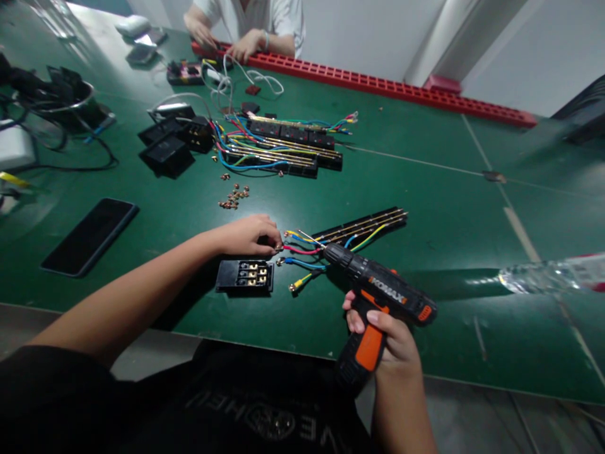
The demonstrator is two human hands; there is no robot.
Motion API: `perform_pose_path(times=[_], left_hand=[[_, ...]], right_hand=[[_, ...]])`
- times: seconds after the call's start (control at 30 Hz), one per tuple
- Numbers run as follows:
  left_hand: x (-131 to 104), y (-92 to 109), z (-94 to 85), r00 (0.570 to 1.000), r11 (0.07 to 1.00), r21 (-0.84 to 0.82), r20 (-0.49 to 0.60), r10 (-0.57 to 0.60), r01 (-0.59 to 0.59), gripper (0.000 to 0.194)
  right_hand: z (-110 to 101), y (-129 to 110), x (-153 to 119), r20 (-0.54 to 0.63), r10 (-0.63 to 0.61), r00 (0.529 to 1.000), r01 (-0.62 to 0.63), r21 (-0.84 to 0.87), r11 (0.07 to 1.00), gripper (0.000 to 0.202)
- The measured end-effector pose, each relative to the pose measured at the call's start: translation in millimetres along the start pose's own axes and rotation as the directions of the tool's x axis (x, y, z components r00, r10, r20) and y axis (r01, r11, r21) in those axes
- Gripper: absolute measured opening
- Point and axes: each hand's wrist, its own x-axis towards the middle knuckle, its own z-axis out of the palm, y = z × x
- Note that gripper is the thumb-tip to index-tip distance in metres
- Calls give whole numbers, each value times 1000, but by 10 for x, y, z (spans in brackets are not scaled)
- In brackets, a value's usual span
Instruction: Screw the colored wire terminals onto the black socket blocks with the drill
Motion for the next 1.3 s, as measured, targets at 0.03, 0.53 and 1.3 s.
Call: perform_pose_path(times=[0.03,0.53,1.3], left_hand=[[13,3,9,1000,1000,-3,-13,-11,11,11],[-108,3,27,985,984,-168,-149,-86,60,18],[-832,698,612,842,940,-78,-424,-333,332,52]], right_hand=[[0,0,0,5,1,1000,-1,1,1000,42],[-28,10,41,75,-60,995,56,60,997,40],[402,164,160,-55,-62,997,70,157,985,39]])
